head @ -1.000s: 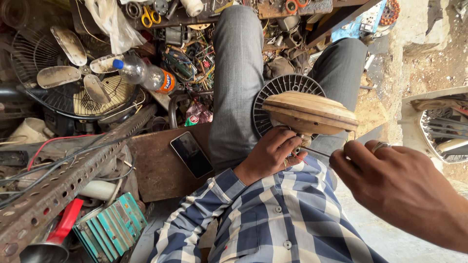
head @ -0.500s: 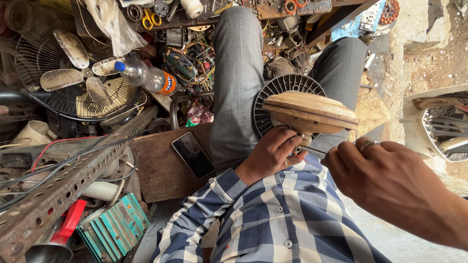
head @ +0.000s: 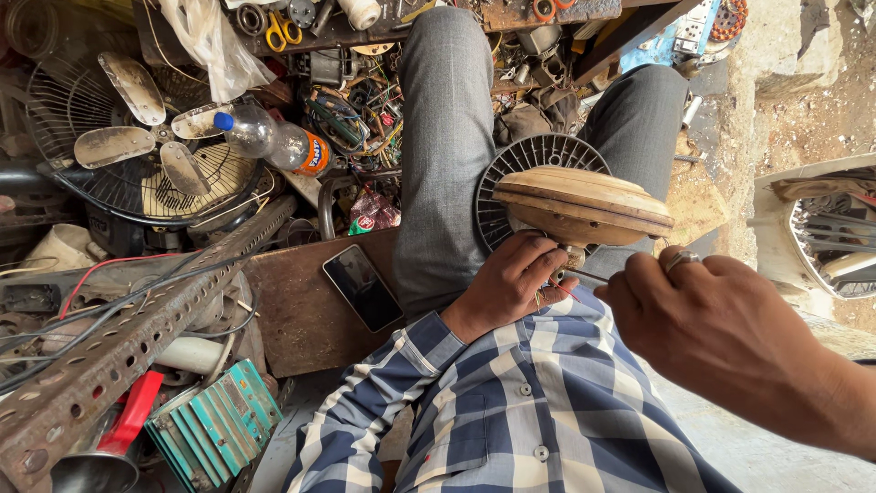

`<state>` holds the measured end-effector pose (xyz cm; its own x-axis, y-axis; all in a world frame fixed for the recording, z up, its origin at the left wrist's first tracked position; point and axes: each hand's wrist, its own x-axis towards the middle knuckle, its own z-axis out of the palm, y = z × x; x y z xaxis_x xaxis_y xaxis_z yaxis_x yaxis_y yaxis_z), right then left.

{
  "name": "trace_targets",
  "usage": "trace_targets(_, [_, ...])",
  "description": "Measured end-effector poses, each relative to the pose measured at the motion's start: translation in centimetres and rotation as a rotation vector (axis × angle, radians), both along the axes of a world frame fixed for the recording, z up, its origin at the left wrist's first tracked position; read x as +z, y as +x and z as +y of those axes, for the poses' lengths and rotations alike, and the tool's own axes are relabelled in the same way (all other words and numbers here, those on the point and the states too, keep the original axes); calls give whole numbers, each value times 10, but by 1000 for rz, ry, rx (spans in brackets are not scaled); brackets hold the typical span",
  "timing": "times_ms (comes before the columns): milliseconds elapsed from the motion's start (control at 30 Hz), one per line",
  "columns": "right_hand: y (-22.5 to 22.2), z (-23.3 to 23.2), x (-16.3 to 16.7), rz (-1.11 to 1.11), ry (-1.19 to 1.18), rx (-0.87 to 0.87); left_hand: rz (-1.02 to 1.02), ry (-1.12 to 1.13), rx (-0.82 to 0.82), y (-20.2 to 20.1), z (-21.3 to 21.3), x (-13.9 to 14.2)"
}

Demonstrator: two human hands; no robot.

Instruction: The person repairs a ceiling fan motor by connecting wires to a small white component and securing it with a screwdriver. They manipulate the motor housing and wires throughout the process.

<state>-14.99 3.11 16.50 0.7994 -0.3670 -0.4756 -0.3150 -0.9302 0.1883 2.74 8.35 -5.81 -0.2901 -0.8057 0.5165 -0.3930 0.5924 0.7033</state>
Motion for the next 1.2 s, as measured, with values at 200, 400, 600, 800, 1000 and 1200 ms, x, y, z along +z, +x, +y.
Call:
trace_targets(200, [2,1,0,525,266,-236,1,-5,-3,1,1,0])
trace_targets(400, [-1,0,-4,360,114,-45,-1,2,-5,1,2,0])
trace_targets(600, [7,1,-1,557,272,-350,-23,-30,11,1,3,-1])
trace_targets(800, [8,-1,0,343,176,-184,2,-2,1,2,3,1])
trace_targets(1000, [10,-1,0,411,237,-314,1,-11,7,1,2,3])
trace_targets(1200, [-3,-1,-6,347,218,-110,-21,26,-12,-2,1,3])
